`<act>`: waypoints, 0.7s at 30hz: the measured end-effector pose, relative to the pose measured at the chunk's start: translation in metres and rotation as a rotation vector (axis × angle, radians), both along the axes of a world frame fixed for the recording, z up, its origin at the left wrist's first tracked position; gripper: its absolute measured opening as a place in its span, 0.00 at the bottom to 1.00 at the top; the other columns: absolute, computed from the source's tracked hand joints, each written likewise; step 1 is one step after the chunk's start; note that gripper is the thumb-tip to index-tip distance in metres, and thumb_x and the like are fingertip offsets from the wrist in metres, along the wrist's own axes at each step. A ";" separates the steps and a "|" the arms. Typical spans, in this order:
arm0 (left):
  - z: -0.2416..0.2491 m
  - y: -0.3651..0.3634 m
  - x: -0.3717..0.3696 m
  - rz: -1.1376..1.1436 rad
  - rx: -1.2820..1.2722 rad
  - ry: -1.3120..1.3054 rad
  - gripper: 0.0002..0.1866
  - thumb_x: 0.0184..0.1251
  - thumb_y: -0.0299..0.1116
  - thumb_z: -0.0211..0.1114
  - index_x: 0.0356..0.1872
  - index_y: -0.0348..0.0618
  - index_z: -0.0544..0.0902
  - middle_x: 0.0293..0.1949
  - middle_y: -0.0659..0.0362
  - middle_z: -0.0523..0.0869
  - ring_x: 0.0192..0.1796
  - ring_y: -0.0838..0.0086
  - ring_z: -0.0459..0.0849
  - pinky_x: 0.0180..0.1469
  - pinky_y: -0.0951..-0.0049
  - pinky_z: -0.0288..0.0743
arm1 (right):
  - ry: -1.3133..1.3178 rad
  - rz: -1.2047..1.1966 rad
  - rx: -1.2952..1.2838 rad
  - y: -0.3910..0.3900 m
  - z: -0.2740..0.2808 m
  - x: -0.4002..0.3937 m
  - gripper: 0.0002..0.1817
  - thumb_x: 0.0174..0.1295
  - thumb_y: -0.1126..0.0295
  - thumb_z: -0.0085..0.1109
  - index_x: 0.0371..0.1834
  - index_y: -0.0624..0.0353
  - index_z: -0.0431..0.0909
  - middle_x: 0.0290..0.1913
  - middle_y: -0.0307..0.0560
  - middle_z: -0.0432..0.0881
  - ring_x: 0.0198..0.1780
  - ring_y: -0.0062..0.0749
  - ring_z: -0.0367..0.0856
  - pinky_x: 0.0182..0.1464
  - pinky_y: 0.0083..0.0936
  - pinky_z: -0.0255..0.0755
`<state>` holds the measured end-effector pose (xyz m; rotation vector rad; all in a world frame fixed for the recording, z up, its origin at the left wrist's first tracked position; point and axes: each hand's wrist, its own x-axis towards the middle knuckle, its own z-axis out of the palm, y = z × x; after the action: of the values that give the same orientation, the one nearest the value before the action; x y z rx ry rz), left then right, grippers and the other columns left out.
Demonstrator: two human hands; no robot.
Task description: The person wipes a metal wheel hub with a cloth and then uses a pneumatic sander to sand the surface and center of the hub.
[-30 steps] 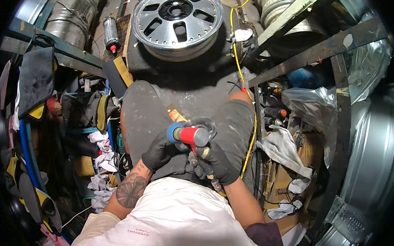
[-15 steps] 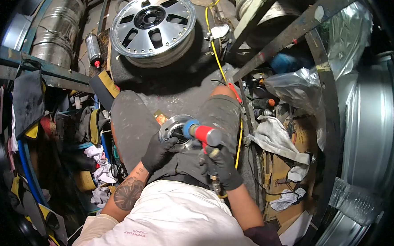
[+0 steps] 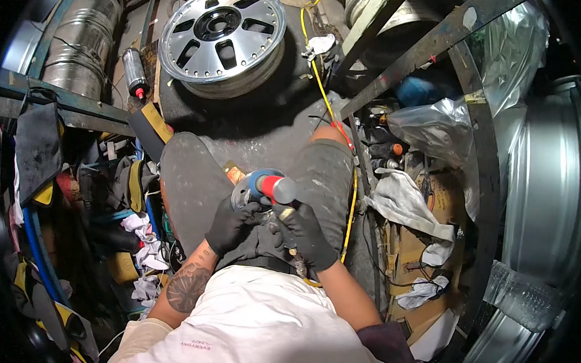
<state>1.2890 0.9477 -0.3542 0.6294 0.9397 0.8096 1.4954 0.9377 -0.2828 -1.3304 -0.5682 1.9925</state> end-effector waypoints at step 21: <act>-0.006 -0.006 -0.005 -0.051 0.188 0.338 0.19 0.72 0.29 0.68 0.61 0.34 0.81 0.52 0.56 0.89 0.52 0.74 0.87 0.56 0.69 0.82 | -0.071 0.181 0.164 0.000 -0.006 -0.025 0.18 0.73 0.61 0.62 0.57 0.64 0.80 0.35 0.40 0.84 0.30 0.20 0.82 0.33 0.21 0.77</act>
<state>1.2845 0.9413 -0.3598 0.9714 1.1561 0.7644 1.4703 0.9375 -0.2891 -1.2914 -0.8943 1.9977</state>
